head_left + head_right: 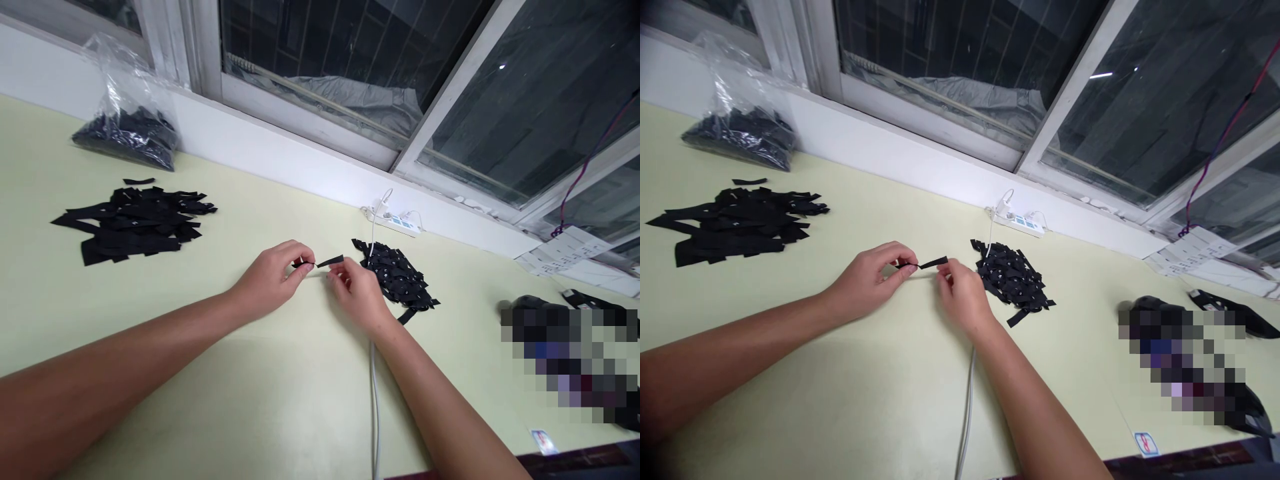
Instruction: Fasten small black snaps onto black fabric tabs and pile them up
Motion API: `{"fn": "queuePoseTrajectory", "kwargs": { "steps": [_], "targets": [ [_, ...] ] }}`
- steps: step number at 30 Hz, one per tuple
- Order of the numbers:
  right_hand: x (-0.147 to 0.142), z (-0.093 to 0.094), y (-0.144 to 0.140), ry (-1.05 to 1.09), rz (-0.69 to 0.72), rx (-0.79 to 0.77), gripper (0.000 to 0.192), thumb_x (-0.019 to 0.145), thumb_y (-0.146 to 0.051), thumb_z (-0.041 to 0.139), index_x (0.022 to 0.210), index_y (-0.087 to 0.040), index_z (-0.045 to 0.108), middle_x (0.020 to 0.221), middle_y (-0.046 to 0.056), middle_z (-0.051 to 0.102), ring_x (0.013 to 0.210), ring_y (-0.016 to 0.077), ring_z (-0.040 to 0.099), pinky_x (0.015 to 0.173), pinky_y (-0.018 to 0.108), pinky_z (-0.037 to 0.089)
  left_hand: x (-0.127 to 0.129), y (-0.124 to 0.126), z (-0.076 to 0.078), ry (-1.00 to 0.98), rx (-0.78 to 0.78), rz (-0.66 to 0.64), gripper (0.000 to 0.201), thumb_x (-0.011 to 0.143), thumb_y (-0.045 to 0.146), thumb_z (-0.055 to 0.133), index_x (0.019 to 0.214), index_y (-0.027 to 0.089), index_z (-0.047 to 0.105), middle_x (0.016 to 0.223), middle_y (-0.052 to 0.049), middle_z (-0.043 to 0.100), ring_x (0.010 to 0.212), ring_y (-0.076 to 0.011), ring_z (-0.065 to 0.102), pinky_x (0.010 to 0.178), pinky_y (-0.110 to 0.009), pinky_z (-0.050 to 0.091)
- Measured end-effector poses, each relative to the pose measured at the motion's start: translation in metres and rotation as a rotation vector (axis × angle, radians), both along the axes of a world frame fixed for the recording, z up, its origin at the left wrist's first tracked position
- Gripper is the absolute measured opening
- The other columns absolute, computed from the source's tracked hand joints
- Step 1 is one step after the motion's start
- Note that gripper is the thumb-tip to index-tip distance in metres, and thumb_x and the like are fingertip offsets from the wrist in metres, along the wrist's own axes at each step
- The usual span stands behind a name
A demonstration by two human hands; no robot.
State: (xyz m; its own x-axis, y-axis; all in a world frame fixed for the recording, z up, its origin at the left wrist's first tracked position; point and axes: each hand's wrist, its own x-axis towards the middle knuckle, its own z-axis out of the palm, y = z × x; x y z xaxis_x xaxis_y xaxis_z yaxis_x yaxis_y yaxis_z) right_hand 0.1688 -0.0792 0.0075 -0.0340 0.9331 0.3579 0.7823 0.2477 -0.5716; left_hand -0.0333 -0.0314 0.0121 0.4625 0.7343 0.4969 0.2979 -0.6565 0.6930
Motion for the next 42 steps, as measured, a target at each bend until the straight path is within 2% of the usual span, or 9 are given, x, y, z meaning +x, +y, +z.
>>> {"fn": "queuePoseTrajectory", "kwargs": {
  "steps": [6,10,13,15,22,28,32,38,42],
  "targets": [
    [0.024,0.008,0.007,0.404,-0.252,0.135,0.024,0.084,-0.037,0.066,0.100,-0.021,0.060,0.092,0.006,0.071,0.073,0.0170,0.063,0.064,0.029,0.050,0.001,-0.006,-0.004,0.102,0.012,-0.217,0.013,0.094,0.019,0.050,0.091,0.020,0.063,0.093,-0.001,0.065,0.084,-0.0149,0.059,0.067,-0.026,0.045],
    [0.012,0.010,0.002,0.450,-0.111,0.147,0.021,0.083,-0.035,0.067,0.098,-0.021,0.061,0.091,0.006,0.072,0.078,0.0171,0.066,0.071,0.031,0.053,0.003,-0.007,-0.007,0.206,0.201,-0.314,0.016,0.096,0.017,0.047,0.092,0.020,0.062,0.092,-0.002,0.065,0.088,-0.0170,0.059,0.082,-0.033,0.044],
    [-0.003,0.007,-0.004,0.372,0.058,0.032,0.017,0.083,-0.032,0.067,0.096,-0.022,0.063,0.087,0.004,0.072,0.077,0.0167,0.067,0.072,0.030,0.053,0.003,-0.004,-0.008,0.212,0.267,-0.285,0.017,0.096,0.017,0.046,0.095,0.020,0.063,0.094,-0.003,0.067,0.091,-0.0181,0.060,0.083,-0.035,0.044],
    [-0.009,0.004,-0.006,0.370,0.093,-0.038,0.015,0.083,-0.030,0.067,0.094,-0.021,0.064,0.085,0.004,0.072,0.076,0.0166,0.067,0.069,0.029,0.053,0.002,-0.002,-0.008,0.194,0.269,-0.245,0.017,0.096,0.017,0.047,0.096,0.021,0.063,0.094,-0.002,0.068,0.092,-0.0183,0.061,0.084,-0.035,0.044],
    [-0.014,0.004,-0.006,0.564,0.086,-0.140,0.021,0.079,-0.033,0.072,0.092,-0.020,0.062,0.083,0.005,0.073,0.077,0.0177,0.069,0.069,0.029,0.054,0.002,-0.002,-0.005,0.157,0.149,-0.124,0.012,0.094,0.023,0.054,0.089,0.021,0.064,0.089,0.000,0.069,0.084,-0.0167,0.062,0.077,-0.031,0.047],
    [-0.015,0.003,-0.006,0.586,0.110,-0.165,0.023,0.080,-0.038,0.072,0.092,-0.020,0.062,0.084,0.005,0.073,0.077,0.0176,0.069,0.067,0.029,0.055,0.002,-0.005,-0.002,0.129,0.063,-0.061,0.014,0.091,0.029,0.057,0.084,0.023,0.068,0.086,-0.001,0.069,0.083,-0.0181,0.063,0.072,-0.030,0.048],
    [-0.014,0.004,-0.007,0.572,0.127,-0.169,0.022,0.081,-0.036,0.072,0.092,-0.020,0.062,0.082,0.005,0.073,0.074,0.0168,0.069,0.067,0.029,0.055,0.002,-0.006,-0.003,0.113,0.012,-0.047,0.013,0.090,0.029,0.058,0.085,0.023,0.068,0.087,-0.001,0.069,0.081,-0.0177,0.062,0.067,-0.028,0.047],
    [-0.013,0.008,-0.008,0.617,0.181,-0.187,0.024,0.079,-0.035,0.074,0.092,-0.020,0.062,0.088,0.006,0.074,0.086,0.0184,0.071,0.081,0.034,0.058,0.003,-0.008,-0.003,0.049,-0.062,-0.076,0.010,0.088,0.021,0.056,0.084,0.021,0.065,0.087,-0.001,0.068,0.081,-0.0155,0.062,0.067,-0.026,0.047],
    [-0.012,0.006,-0.007,0.645,0.188,-0.211,0.024,0.078,-0.036,0.075,0.091,-0.020,0.062,0.089,0.006,0.075,0.087,0.0182,0.072,0.083,0.034,0.058,0.004,-0.009,-0.003,0.038,-0.100,-0.074,0.010,0.088,0.020,0.056,0.084,0.021,0.065,0.087,0.000,0.068,0.081,-0.0155,0.062,0.064,-0.025,0.046]
  ]
}}
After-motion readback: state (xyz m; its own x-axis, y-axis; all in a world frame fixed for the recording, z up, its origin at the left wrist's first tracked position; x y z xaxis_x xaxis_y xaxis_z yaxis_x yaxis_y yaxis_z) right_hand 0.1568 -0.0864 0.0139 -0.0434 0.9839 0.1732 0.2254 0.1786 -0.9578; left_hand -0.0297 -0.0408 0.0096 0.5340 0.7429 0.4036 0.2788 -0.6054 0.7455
